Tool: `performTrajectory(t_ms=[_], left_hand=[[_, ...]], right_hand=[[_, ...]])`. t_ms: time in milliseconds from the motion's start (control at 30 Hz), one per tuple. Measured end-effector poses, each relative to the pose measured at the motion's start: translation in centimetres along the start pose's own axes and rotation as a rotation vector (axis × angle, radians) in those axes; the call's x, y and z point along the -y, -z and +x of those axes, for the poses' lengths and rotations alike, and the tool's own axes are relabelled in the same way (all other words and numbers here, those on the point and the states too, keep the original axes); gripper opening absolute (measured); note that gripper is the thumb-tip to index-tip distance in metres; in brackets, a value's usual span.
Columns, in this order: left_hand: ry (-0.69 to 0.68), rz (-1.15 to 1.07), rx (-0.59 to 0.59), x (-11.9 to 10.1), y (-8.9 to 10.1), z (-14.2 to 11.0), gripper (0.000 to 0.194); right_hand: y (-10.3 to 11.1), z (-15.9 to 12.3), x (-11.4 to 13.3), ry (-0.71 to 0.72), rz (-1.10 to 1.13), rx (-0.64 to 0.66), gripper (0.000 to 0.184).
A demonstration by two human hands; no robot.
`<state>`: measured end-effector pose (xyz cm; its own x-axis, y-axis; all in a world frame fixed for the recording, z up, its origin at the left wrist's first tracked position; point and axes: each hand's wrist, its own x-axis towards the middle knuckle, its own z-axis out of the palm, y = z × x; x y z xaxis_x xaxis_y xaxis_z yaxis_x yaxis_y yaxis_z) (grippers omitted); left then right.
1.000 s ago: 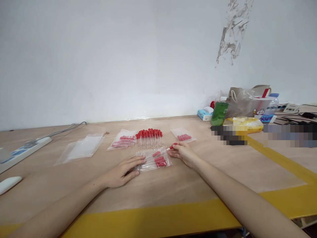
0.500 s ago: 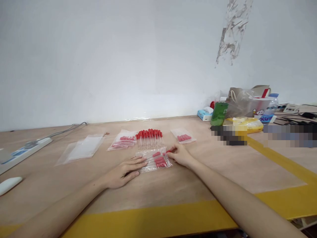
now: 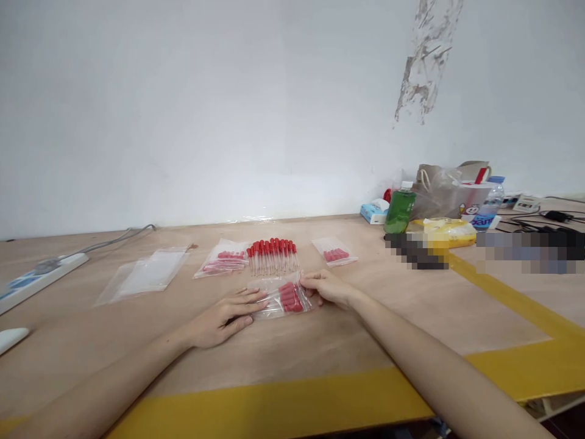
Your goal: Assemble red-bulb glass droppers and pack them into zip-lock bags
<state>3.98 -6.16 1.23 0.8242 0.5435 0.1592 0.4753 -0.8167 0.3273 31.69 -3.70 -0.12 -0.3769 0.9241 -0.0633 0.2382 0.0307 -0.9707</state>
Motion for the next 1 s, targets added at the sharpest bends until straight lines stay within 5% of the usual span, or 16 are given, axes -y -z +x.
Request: performTrajectory(t_ms=[167, 367, 633, 733, 867, 1000], left_hand=[[-0.003, -0.033, 0.0, -0.1, 0.0, 0.0, 0.039], [-0.015, -0.023, 0.01, 0.1, 0.1, 0.0, 0.038], [0.001, 0.029, -0.059, -0.7, 0.1, 0.0, 0.039], [0.166, 0.189, -0.261, 0.7, 1.2, -0.5, 0.043], [0.632, 0.52, -0.577, 6.0, 4.2, -3.4, 0.041], [1.132, 0.608, -0.503, 11.4, 6.4, -7.9, 0.051]], right_hand=[[-0.4, -0.7, 0.9, -0.036, -0.054, 0.103, 0.034], [-1.7, 0.0, 0.3, -0.124, 0.113, -0.287, 0.039], [-1.4, -0.3, 0.5, -0.035, 0.175, -0.022, 0.027], [-0.3, -0.7, 0.6, 0.011, 0.26, -0.03, 0.024], [2.9, -1.3, 1.0, 0.008, 0.427, -0.189, 0.015], [6.8, -0.5, 1.6, 0.081, 0.573, -0.5, 0.009]])
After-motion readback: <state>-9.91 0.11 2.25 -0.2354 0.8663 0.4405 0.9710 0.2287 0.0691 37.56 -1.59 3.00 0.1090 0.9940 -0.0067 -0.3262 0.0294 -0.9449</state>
